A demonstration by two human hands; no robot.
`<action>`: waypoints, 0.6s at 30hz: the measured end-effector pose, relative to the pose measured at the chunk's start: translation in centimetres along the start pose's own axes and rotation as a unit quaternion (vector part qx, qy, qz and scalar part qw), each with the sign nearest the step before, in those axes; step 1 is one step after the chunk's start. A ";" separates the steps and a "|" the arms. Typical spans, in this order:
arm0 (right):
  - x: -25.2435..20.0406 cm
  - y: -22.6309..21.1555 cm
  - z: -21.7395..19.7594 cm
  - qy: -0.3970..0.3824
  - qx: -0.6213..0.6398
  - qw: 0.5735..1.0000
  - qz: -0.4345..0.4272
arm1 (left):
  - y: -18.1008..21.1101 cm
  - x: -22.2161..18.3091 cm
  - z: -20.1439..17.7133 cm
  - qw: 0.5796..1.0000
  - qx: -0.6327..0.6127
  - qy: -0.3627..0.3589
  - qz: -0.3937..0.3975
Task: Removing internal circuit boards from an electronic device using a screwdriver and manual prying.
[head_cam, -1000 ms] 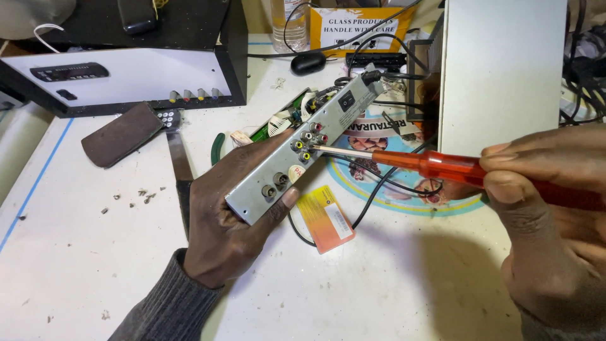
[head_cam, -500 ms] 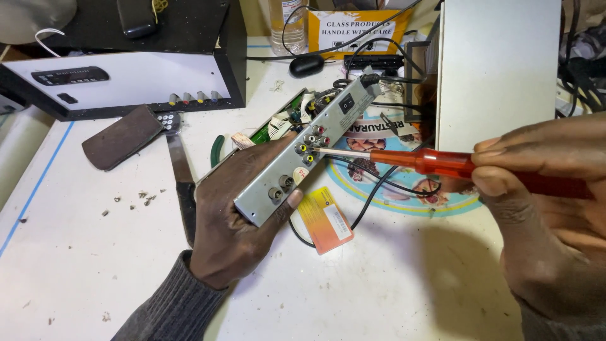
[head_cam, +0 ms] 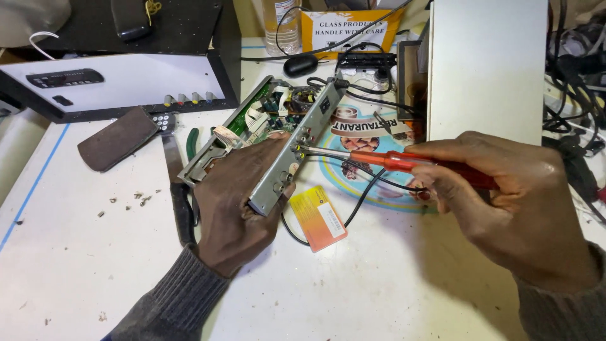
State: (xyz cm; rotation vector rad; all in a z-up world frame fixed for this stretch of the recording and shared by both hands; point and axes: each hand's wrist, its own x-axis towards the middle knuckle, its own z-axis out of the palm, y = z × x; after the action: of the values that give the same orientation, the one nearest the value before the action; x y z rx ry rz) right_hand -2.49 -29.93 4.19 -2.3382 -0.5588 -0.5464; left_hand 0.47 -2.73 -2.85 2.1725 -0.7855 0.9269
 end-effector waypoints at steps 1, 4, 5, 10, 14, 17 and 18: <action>0.0 0.0 0.0 0.000 0.000 1.000 -0.001 | -0.2 -0.3 0.3 1.000 0.001 0.001 0.000; -0.1 0.2 0.2 0.005 -0.020 0.998 -0.061 | -0.7 -0.9 0.7 1.000 0.007 0.009 -0.005; -0.2 0.5 0.3 0.014 -0.016 0.994 -0.105 | -0.8 -1.0 0.9 1.000 0.013 0.002 0.004; -0.4 1.7 0.8 0.026 -0.018 0.984 -0.178 | -0.2 -0.4 0.3 0.999 -0.003 -0.012 0.033; -0.1 2.1 1.6 -0.014 0.114 0.993 0.039 | -0.2 -0.5 0.5 0.998 0.016 -0.031 0.043; 0.1 3.5 2.3 -0.150 0.245 0.940 0.182 | -0.4 -0.8 0.6 0.998 0.020 -0.041 0.051; 0.2 4.0 2.6 -0.232 0.308 0.897 0.215 | -0.5 -1.0 0.7 0.997 0.019 -0.045 0.053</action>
State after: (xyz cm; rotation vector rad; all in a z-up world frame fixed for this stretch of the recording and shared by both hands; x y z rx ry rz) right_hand 0.33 -30.85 0.47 -1.8681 -0.3319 0.3689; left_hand 0.53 -2.69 -4.13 2.2359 -0.9413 0.9081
